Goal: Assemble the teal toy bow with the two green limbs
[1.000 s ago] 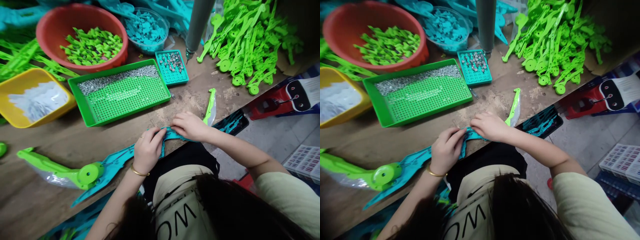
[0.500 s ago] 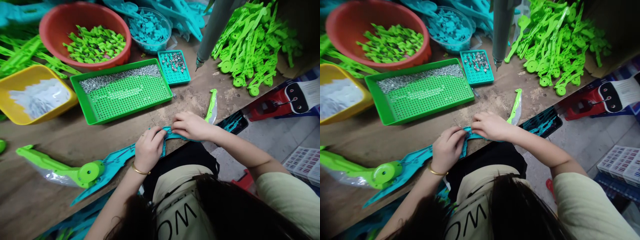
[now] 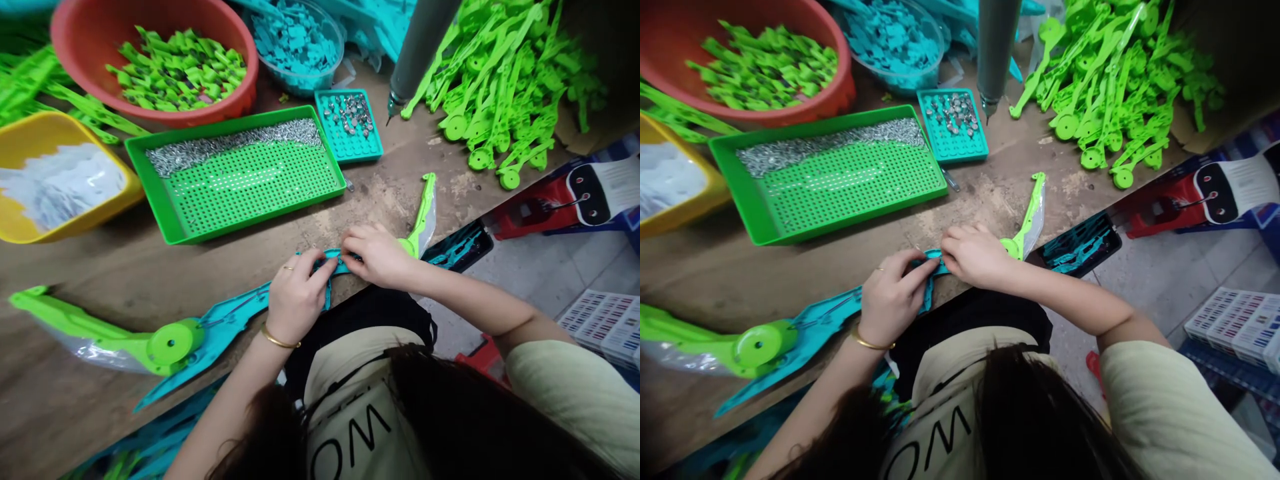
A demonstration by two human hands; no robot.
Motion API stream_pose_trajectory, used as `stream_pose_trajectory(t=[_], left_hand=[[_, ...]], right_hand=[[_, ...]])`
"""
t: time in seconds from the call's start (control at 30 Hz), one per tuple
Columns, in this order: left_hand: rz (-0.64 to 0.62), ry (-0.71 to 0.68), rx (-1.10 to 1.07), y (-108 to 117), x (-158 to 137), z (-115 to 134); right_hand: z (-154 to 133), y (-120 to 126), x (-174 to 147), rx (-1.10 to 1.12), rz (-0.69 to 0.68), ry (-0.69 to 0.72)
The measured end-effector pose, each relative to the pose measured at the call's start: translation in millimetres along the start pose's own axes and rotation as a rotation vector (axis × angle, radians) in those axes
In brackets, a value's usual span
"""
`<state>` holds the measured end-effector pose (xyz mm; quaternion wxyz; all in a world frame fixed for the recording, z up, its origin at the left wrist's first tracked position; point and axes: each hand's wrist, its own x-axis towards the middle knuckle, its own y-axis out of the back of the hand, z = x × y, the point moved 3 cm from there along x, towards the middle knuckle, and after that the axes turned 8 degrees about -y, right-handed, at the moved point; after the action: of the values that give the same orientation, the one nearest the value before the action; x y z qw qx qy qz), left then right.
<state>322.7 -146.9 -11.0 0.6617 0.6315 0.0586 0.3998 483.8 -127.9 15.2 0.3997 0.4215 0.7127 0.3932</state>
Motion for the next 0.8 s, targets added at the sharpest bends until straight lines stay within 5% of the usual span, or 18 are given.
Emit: stream_pose_trajectory(t=[0.2,0.4,0.67,0.8], left_hand=[[-0.015,-0.027,0.041,1,2,2],[0.0,-0.016,0.018,2,2,0],[-0.033,-0.009,0.017,1,3,-1],[-0.007,-0.002,0.014,2,4,0]], right_hand=[[-4,2,2,-0.008,-0.018,-0.066],[25,13,-10,0.478,-0.015,-0.197],[19,11,-8,0.213,0.047,0.039],[16,11,-4,0.119,0.022,-0.019]])
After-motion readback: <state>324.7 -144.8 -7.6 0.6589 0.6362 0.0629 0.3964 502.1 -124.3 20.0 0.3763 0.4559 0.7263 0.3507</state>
